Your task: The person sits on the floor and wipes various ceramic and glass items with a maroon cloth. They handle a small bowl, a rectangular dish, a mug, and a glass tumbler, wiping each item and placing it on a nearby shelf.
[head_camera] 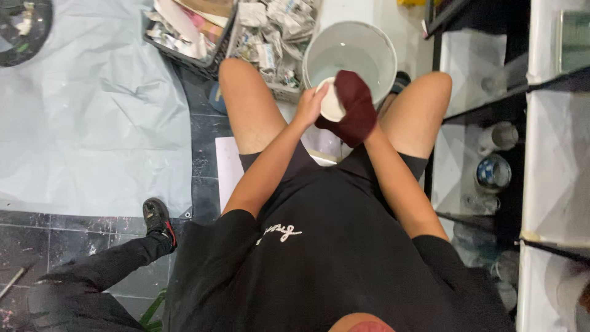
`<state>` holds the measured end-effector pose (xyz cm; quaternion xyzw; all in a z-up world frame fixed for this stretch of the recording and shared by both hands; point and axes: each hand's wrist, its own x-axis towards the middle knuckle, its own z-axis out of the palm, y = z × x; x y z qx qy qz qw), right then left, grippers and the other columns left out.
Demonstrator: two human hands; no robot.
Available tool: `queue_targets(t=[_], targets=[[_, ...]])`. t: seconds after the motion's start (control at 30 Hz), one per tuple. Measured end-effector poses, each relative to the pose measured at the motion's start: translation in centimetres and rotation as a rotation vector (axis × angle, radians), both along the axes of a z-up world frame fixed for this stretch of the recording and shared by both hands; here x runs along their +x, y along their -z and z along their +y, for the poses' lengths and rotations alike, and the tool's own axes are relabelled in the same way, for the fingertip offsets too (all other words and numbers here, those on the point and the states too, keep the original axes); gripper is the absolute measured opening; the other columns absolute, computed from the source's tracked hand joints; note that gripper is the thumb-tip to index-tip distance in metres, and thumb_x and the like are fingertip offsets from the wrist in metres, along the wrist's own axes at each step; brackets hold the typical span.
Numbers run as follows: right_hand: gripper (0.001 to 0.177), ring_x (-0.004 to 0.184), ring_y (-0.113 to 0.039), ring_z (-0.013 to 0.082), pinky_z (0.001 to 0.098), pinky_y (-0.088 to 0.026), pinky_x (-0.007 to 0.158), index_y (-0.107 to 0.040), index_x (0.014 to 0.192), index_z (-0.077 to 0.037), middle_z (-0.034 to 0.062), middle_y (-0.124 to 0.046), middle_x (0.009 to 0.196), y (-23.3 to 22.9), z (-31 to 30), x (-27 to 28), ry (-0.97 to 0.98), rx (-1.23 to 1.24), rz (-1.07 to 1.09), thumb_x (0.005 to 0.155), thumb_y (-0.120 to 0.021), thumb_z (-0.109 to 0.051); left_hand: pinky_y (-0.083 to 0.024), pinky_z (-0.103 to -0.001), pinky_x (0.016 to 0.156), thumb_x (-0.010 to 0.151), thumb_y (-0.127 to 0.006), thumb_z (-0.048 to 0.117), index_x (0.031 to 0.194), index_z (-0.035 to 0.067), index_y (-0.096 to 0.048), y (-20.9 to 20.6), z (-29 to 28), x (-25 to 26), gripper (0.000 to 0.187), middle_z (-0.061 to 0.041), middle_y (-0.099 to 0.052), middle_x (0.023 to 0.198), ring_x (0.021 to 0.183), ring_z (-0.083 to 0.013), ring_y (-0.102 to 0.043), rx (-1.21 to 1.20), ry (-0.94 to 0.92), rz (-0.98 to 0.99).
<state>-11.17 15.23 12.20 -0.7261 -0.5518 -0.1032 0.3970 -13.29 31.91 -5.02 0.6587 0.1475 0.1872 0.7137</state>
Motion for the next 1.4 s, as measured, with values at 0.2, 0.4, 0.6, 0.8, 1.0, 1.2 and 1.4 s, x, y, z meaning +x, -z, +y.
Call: queue_targets(t=[0.2,0.4,0.6,0.8,1.0,1.2,1.4], targets=[[0.091,0.134,-0.050,0.0429,0.0463,-0.036,0.118,-0.051,0.143,-0.001,0.0222,-0.056,0.139,3.1,-0.4,0.3,-0.136,-0.152,0.117,0.070,-0.096,-0.032,-0.050,-0.044,0.077,0.112,-0.030,0.059,0.087,-0.010,-0.065,5.2,1.3,0.6,0.081,-0.020,-0.063,0.073,0.074,-0.0281,-0.063,0.275,-0.014,0.238],[0.069,0.131,-0.053,0.0342,0.0425,-0.039,0.116,-0.053,0.140,-0.005,0.0153,-0.058,0.138,6.2,0.5,1.3,-0.158,-0.153,0.240,0.086,-0.091,-0.027,-0.052,-0.038,0.083,0.105,-0.025,0.060,0.094,-0.002,-0.074,4.3,1.2,0.7,0.081,-0.014,-0.075,0.085,0.084,-0.0241,-0.069,0.038,-0.084,0.134],[0.065,0.133,-0.054,0.0329,0.0427,-0.040,0.117,-0.056,0.141,-0.008,0.0130,-0.060,0.138,4.9,0.5,0.5,-0.092,-0.111,0.076,0.089,-0.091,-0.027,-0.050,-0.033,0.080,0.105,-0.048,0.049,0.099,-0.002,-0.072,0.2,0.3,-0.4,0.057,-0.007,-0.070,0.087,0.084,-0.0141,-0.062,0.045,-0.109,-0.026],[0.083,0.131,-0.048,0.0440,0.0492,-0.038,0.116,-0.053,0.137,-0.001,0.0246,-0.053,0.136,2.0,0.4,-0.2,0.077,-0.079,0.037,0.075,-0.095,-0.039,-0.044,-0.034,0.065,0.107,-0.050,0.046,0.084,-0.004,-0.060,-0.9,-0.3,-0.5,0.056,-0.004,-0.050,0.069,0.070,-0.0124,-0.046,0.178,-0.145,-0.012],[0.094,0.125,-0.047,0.0478,0.0528,-0.037,0.109,-0.050,0.137,0.006,0.0294,-0.052,0.131,2.7,0.2,-0.4,0.040,-0.171,0.030,0.068,-0.093,-0.040,-0.044,-0.040,0.062,0.103,-0.046,0.055,0.071,-0.004,-0.056,1.2,-0.6,-0.2,0.068,-0.010,-0.047,0.060,0.062,-0.0175,-0.047,0.278,-0.044,0.138],[0.055,0.119,-0.060,0.0371,0.0474,-0.047,0.105,-0.060,0.129,-0.003,0.0170,-0.063,0.124,2.3,0.7,-0.1,-0.286,-0.066,0.160,0.083,-0.086,-0.018,-0.048,-0.042,0.075,0.105,-0.031,0.064,0.074,-0.008,-0.063,4.9,0.4,1.6,0.085,-0.020,-0.061,0.067,0.070,-0.0259,-0.061,0.168,-0.133,0.255],[0.048,0.104,-0.062,0.0363,0.0473,-0.047,0.093,-0.068,0.114,-0.007,0.0143,-0.067,0.110,0.0,0.7,-0.5,-0.210,-0.092,-0.093,0.072,-0.089,-0.018,-0.052,-0.035,0.092,0.101,-0.040,0.059,0.111,-0.006,-0.073,5.4,0.7,2.2,0.074,-0.016,-0.076,0.106,0.101,-0.0224,-0.070,-0.239,-0.050,0.040]])
